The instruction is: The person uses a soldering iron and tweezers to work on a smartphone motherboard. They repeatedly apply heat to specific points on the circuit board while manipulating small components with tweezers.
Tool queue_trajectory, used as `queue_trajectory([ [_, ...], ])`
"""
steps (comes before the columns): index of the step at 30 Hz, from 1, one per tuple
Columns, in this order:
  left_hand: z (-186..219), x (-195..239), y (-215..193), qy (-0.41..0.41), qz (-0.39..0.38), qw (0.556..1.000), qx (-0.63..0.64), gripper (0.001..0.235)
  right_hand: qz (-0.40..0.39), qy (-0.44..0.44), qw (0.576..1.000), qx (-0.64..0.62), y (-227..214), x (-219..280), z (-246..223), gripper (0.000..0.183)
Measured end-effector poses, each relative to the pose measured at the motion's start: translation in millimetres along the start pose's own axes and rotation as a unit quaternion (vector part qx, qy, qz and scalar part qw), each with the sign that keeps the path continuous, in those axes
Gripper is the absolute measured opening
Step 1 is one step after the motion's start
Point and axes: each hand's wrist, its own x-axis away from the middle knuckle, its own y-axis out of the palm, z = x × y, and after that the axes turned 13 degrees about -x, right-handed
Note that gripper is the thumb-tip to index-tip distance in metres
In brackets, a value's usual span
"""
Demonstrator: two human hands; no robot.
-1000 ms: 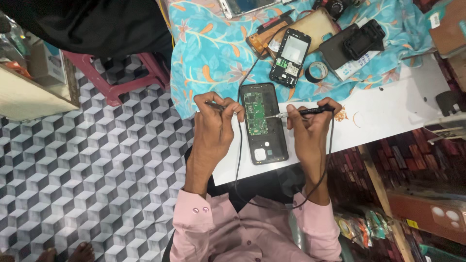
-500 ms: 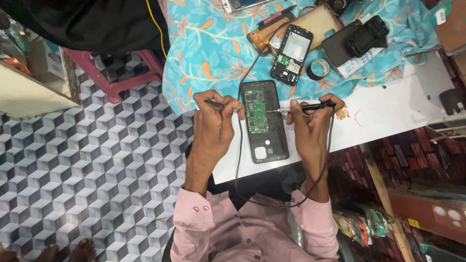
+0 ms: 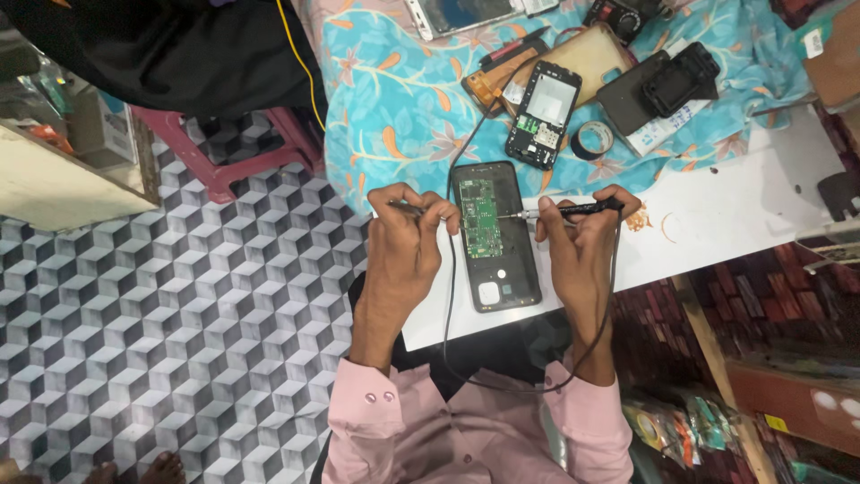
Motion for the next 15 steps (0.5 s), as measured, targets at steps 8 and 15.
queue_trajectory([
  [8,1.0,-4.4,1.5,0.009,-0.020,1.000,0.007,0.022,-0.043,-0.176,0.967,0.179,-2.8,3.5,-2.8,0.036],
  [15,1.9,-13.5,-5.6,0.021,-0.052,0.998,-0.003,0.021,-0.037,-0.141,0.971,0.190,-5.8,0.5,4.4,0.042],
])
